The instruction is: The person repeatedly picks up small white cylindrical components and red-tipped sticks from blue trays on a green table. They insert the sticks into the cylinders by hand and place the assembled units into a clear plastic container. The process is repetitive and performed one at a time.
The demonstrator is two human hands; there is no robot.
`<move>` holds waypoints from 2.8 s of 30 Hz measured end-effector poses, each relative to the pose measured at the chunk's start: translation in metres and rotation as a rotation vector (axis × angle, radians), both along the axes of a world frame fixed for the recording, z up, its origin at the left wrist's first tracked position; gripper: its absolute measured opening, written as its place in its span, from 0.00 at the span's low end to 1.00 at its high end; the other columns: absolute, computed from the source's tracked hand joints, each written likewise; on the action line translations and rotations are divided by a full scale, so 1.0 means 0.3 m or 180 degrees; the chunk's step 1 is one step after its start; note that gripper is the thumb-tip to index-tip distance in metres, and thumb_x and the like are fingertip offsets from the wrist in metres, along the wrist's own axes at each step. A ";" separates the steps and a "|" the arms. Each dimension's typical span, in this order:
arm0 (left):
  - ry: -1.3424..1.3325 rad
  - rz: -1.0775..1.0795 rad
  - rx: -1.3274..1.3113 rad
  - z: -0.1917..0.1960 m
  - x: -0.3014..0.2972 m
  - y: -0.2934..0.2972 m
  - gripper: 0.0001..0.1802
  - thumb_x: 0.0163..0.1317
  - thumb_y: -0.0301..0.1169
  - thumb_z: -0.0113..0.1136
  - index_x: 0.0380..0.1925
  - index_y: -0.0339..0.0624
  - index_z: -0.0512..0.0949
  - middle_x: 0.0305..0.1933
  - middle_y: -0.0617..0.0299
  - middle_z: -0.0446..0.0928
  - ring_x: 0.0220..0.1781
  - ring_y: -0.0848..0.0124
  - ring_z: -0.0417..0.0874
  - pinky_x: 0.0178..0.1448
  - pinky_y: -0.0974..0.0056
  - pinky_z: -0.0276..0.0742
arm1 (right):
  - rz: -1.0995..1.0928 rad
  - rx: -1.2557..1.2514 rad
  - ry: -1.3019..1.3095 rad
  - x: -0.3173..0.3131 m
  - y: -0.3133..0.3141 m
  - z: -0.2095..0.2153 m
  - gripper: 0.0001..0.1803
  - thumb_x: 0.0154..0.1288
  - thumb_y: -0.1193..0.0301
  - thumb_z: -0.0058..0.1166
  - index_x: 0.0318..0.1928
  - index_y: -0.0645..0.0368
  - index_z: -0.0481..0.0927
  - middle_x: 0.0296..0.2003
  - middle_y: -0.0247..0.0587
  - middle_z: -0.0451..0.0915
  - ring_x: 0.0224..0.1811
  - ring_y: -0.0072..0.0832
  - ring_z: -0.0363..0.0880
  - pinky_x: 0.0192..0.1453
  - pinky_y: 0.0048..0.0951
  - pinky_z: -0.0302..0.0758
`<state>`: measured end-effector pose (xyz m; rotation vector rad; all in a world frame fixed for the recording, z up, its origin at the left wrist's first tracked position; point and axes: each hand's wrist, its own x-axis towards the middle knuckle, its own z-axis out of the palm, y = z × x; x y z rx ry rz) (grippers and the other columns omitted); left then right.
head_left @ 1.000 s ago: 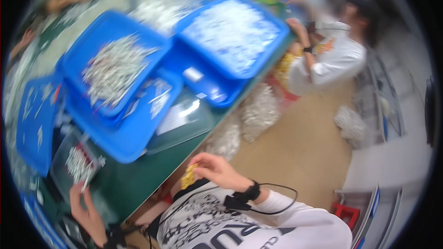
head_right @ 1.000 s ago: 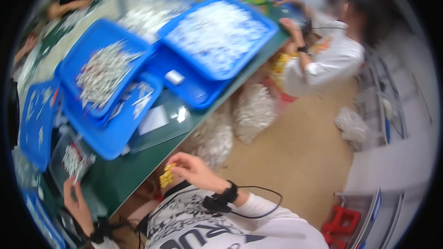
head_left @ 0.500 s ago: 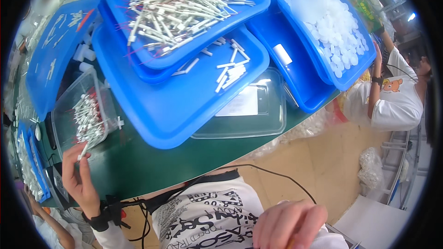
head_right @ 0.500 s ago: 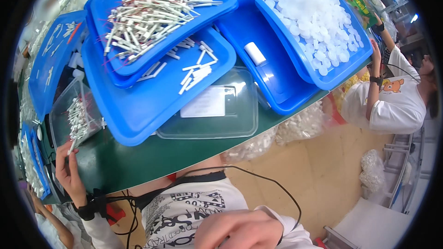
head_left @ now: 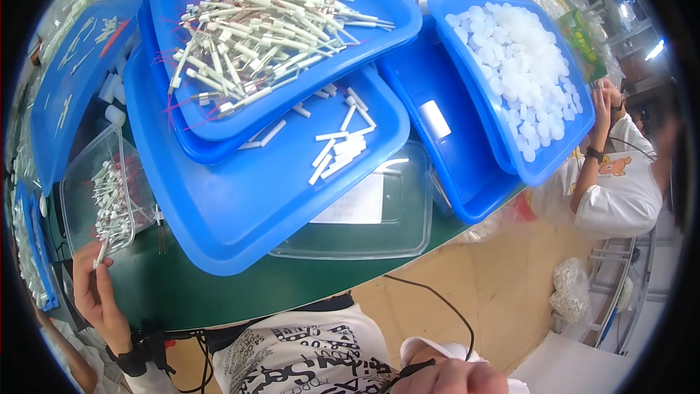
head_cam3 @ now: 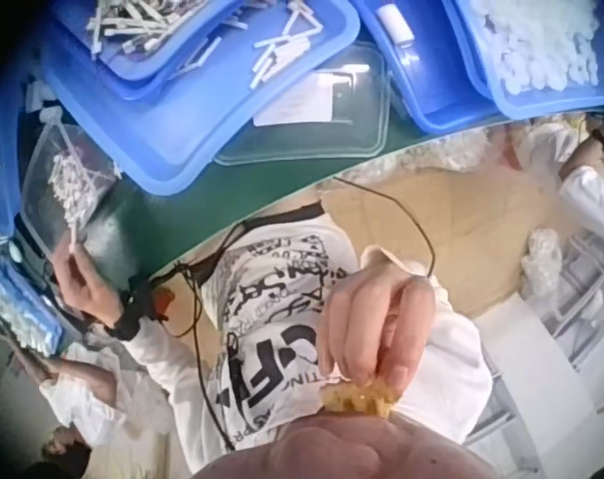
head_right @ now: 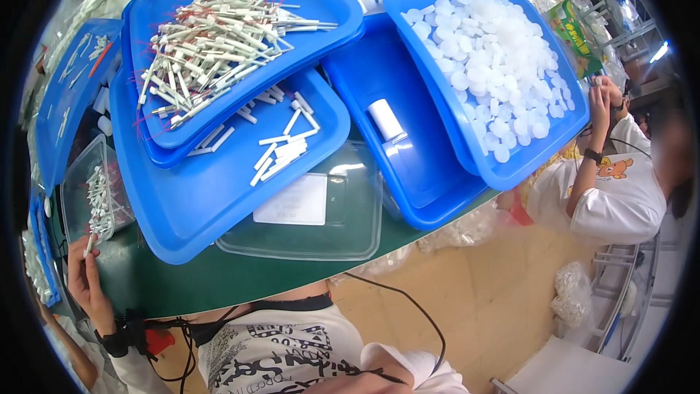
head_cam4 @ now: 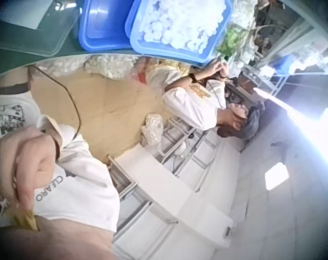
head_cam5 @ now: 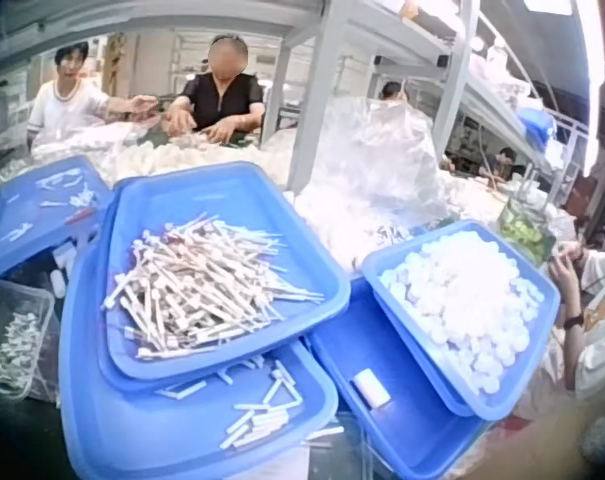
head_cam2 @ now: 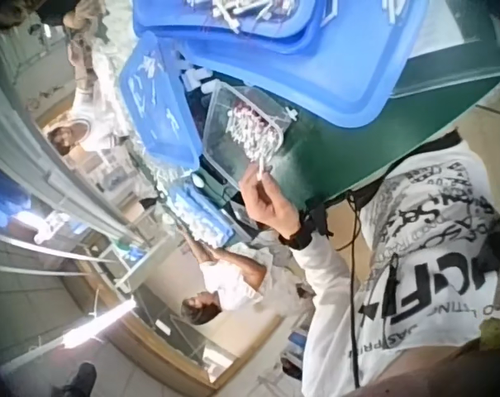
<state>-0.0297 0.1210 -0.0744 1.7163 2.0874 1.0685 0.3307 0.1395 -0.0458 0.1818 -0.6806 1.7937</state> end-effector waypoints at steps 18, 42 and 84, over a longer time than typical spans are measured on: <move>-0.0234 -0.0083 0.0443 0.038 0.053 0.038 0.02 0.58 0.18 0.58 0.32 0.33 0.77 0.39 0.53 0.82 0.42 0.61 0.79 0.51 0.63 0.70 | 0.0970 0.0795 -0.0495 -0.104 0.010 0.138 0.12 0.69 0.74 0.51 0.45 0.69 0.83 0.42 0.59 0.84 0.52 0.54 0.80 0.67 0.60 0.61; 0.0099 -0.0436 0.0620 0.130 0.002 -0.025 0.16 0.47 0.19 0.68 0.39 0.39 0.86 0.31 0.60 0.78 0.38 0.64 0.77 0.46 0.62 0.69 | 0.1499 -0.2910 -0.5993 -0.009 -0.411 -0.558 0.32 0.73 0.51 0.45 0.62 0.67 0.71 0.54 0.46 0.80 0.53 0.34 0.78 0.59 0.32 0.72; 0.0747 -0.0300 0.0218 0.132 -0.073 0.124 0.12 0.61 0.20 0.56 0.45 0.32 0.80 0.48 0.48 0.80 0.48 0.51 0.82 0.54 0.58 0.75 | -0.2869 0.2273 -0.6080 -0.370 0.567 0.207 0.13 0.64 0.58 0.58 0.34 0.54 0.85 0.25 0.46 0.82 0.27 0.44 0.81 0.31 0.39 0.74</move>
